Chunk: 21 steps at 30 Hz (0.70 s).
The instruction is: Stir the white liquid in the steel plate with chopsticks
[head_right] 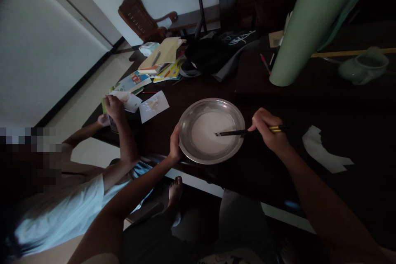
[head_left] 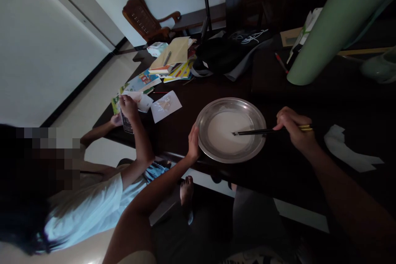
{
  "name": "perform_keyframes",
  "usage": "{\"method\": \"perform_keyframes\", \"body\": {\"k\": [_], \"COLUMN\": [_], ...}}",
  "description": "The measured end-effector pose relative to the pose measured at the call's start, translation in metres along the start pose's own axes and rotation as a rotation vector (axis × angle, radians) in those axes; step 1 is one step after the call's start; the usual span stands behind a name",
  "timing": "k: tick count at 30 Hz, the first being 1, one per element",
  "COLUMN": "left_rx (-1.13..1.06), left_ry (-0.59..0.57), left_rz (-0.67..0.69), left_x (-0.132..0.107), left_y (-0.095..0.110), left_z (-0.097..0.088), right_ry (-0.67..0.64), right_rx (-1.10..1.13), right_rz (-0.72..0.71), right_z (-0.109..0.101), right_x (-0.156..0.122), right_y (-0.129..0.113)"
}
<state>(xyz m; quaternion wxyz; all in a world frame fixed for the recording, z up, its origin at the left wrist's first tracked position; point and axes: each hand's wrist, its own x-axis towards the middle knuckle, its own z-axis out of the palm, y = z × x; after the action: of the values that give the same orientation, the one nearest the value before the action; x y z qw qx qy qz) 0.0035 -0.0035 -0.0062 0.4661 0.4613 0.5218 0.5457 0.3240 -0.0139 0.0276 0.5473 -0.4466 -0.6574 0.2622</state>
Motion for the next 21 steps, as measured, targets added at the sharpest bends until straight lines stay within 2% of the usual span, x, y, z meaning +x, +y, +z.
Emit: {"method": "perform_keyframes", "body": {"k": [3, 5, 8, 11, 14, 17, 21], "left_rx": [0.014, 0.028, 0.034, 0.033, 0.047, 0.048, 0.055], "left_ry": [0.002, -0.002, -0.004, -0.007, -0.012, -0.002, 0.013], "left_rz": [-0.006, -0.007, -0.01, -0.02, -0.018, -0.018, -0.012], "left_x": [0.0, 0.0, -0.001, -0.001, -0.001, -0.001, 0.0], "left_y": [0.001, 0.001, 0.002, 0.003, 0.003, 0.001, 0.0], "left_z": [-0.001, -0.001, -0.001, 0.0, 0.0, 0.0, 0.0], "right_ry": [-0.129, -0.157, -0.071, -0.003, -0.074, -0.155, -0.055], "right_rx": [-0.036, -0.093, -0.116, -0.04, -0.003, -0.096, -0.132], "right_rz": [-0.012, -0.04, -0.06, -0.038, -0.018, -0.041, -0.094], "right_z": [0.007, 0.01, 0.006, -0.001, 0.002, 0.007, 0.001], "right_x": [-0.001, 0.0, 0.001, 0.001, 0.0, 0.001, 0.002], "right_y": [-0.003, -0.005, -0.004, -0.002, -0.003, -0.004, 0.0]}}
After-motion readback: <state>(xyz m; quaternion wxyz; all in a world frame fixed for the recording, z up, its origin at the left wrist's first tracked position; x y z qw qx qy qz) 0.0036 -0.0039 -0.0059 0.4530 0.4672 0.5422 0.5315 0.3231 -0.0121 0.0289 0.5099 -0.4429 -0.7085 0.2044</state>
